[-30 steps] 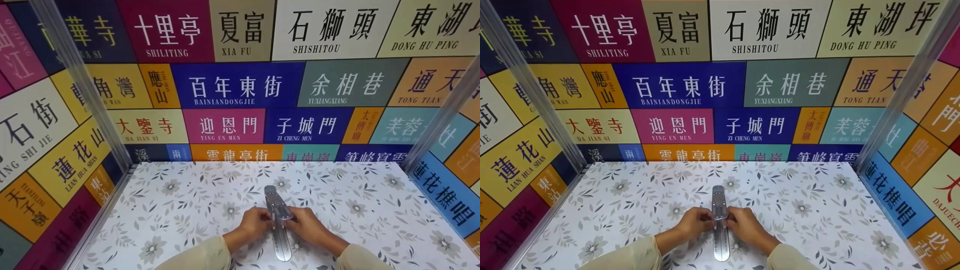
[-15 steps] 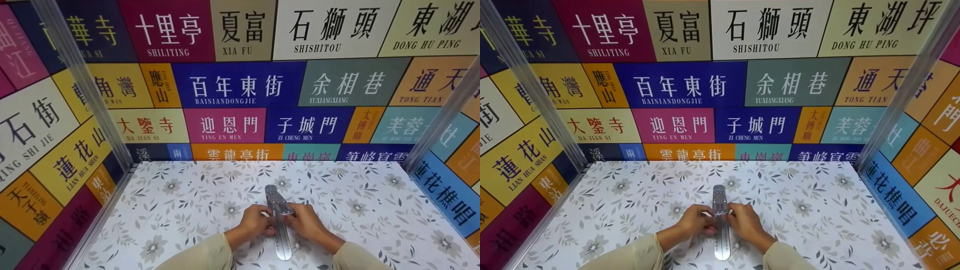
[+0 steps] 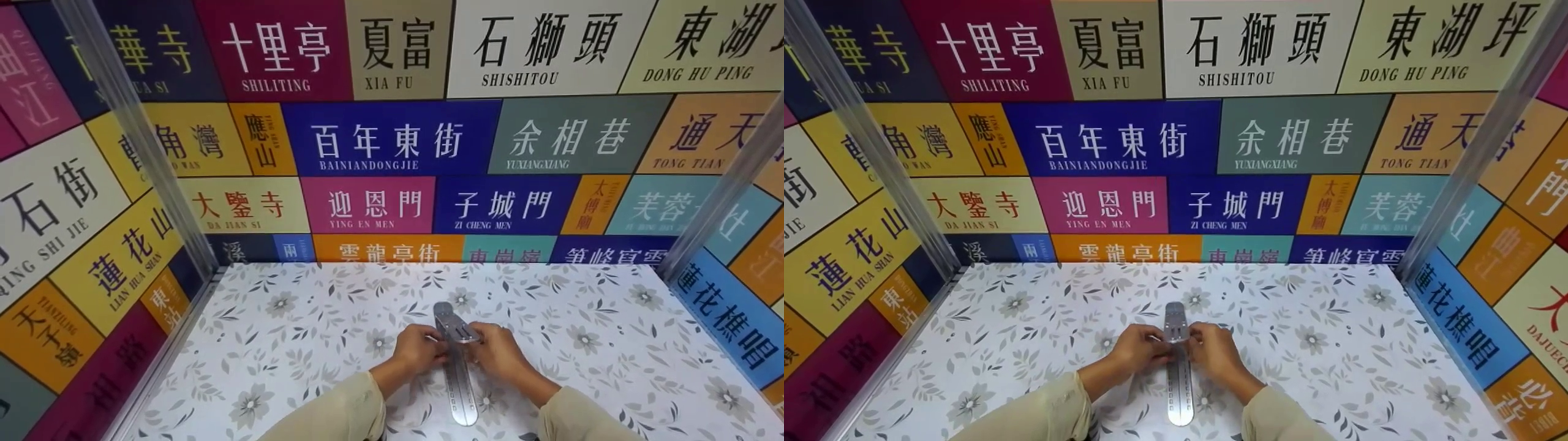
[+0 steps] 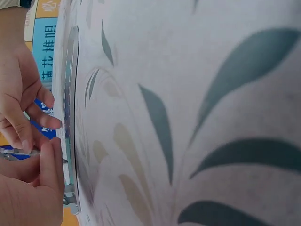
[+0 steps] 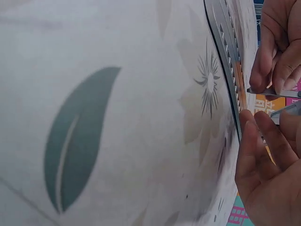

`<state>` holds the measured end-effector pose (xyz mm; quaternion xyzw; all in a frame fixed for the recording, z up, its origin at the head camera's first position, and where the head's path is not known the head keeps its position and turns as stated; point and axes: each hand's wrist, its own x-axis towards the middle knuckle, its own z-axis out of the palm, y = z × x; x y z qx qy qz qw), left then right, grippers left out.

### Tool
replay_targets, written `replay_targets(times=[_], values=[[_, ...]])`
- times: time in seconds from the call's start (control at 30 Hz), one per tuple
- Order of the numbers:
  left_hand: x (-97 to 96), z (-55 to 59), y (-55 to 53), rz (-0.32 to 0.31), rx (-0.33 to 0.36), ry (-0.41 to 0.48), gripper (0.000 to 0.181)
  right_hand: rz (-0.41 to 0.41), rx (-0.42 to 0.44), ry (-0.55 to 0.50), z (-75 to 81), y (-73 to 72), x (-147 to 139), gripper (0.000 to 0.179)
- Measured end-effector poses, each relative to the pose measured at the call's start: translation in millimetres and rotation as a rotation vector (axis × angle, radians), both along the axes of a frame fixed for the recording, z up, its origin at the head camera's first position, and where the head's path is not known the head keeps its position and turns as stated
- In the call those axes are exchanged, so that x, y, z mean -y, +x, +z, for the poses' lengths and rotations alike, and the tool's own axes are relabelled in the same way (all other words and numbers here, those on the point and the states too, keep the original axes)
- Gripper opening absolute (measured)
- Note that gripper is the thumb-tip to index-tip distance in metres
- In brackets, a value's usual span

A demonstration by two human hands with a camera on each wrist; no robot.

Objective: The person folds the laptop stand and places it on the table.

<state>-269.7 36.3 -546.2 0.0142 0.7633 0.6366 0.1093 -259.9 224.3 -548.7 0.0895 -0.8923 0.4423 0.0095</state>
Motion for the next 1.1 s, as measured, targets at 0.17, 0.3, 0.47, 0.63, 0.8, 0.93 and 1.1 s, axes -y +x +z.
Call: replay_targets(times=[0.17, 0.3, 0.47, 0.63, 0.8, 0.93, 1.1], values=[[-0.5, -6.0, -7.4, 0.012, 0.071, 0.140, 0.009, -0.101, 0.217, -0.250, -2.2, 0.1, 3.8, 0.019], [1.8, -6.5, -11.8, 0.036, 0.168, 0.187, 0.017, -0.160, 0.446, -0.521, -1.6, 2.4, 4.8, 0.033], [1.4, -6.9, -14.4, 0.049, 0.260, 0.309, 0.017, -0.114, 0.535, -0.661, -3.4, 1.6, 2.4, 0.031], [1.4, -6.8, -14.2, 0.036, 0.230, 0.301, 0.015, -0.094, 0.515, -0.686, -7.1, 0.2, 2.4, 0.031], [2.8, -5.0, -13.5, 0.021, 0.194, 0.243, 0.015, -0.089, 0.517, -0.658, -7.6, 0.8, 3.0, 0.038], [2.9, -4.0, -14.0, 0.016, 0.187, 0.213, 0.020, -0.075, 0.518, -0.653, -7.0, 1.6, 3.2, 0.040], [1.5, -1.9, -11.9, 0.019, 0.145, 0.126, 0.022, -0.087, 0.492, -0.600, -9.0, 2.5, 4.7, 0.037]])
